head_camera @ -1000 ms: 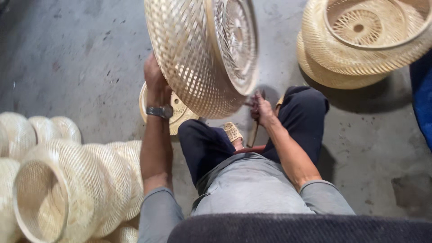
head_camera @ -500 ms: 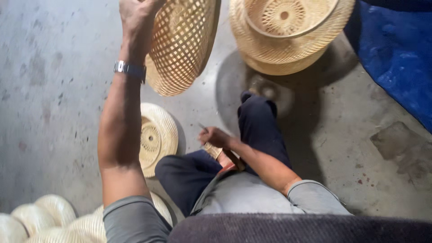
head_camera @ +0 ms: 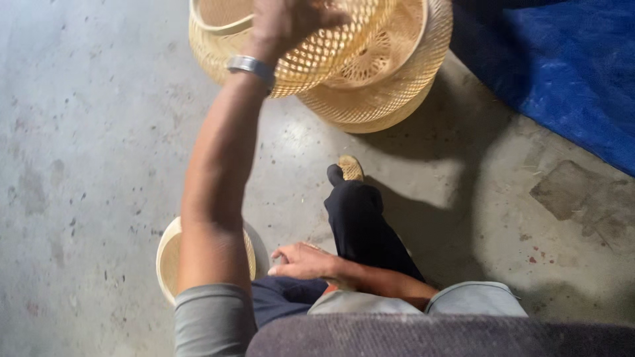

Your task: The person sits on a low stool and uses a curved knife to trim and smooth the rim of woven bamboo baskets. They rotate each basket, tap the rim with the knife, and place finished units aside before picking up the next one.

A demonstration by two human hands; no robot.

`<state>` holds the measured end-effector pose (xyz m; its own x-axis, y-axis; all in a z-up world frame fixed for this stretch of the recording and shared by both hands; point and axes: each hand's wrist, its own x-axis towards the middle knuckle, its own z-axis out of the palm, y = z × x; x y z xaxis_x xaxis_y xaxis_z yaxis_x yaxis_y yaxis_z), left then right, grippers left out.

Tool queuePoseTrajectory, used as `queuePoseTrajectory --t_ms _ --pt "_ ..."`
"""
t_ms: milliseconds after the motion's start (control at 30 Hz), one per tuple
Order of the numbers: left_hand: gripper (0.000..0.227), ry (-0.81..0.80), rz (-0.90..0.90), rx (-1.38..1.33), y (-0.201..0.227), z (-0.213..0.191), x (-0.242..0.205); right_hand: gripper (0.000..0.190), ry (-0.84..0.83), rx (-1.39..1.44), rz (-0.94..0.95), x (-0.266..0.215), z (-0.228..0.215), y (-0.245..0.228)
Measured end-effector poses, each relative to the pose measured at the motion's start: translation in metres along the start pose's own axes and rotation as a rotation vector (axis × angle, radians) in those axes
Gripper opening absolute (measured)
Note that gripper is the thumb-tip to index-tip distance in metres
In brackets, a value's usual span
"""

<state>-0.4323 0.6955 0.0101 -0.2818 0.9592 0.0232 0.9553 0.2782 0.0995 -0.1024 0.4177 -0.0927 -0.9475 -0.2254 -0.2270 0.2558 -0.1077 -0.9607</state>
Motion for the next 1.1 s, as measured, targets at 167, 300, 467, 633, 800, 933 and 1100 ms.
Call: queuePoseTrajectory --t_ms 167,300,467,633,800,933,1100 --pt "0.107 0.11 0.081 -0.028 0.039 0.061 0.018 0.063 0.004 -0.057 0.013 -0.011 -0.017 -0.021" --pt "0.095 0.031 0.155 -0.025 0.062 0.106 0.004 0.058 -0.003 -0.047 0.017 -0.012 -0.027 -0.026" --pt "0.1 0.102 0.215 -0.011 0.083 0.142 -0.025 0.053 -0.03 -0.046 0.043 -0.008 -0.024 -0.016" --pt "0.091 0.041 0.135 -0.053 0.098 0.158 -0.049 0.045 -0.021 -0.043 0.028 -0.004 -0.018 -0.005" --pt "0.095 0.163 0.185 -0.019 0.109 0.153 -0.057 0.041 -0.039 -0.157 0.031 -0.005 -0.023 -0.011" --pt "0.094 0.157 0.231 0.023 0.107 0.147 -0.056 0.043 -0.013 -0.123 0.05 -0.006 -0.024 -0.014" --pt "0.096 0.074 0.219 0.033 0.103 0.14 -0.048 0.042 0.008 -0.09 0.021 -0.004 -0.021 -0.008"
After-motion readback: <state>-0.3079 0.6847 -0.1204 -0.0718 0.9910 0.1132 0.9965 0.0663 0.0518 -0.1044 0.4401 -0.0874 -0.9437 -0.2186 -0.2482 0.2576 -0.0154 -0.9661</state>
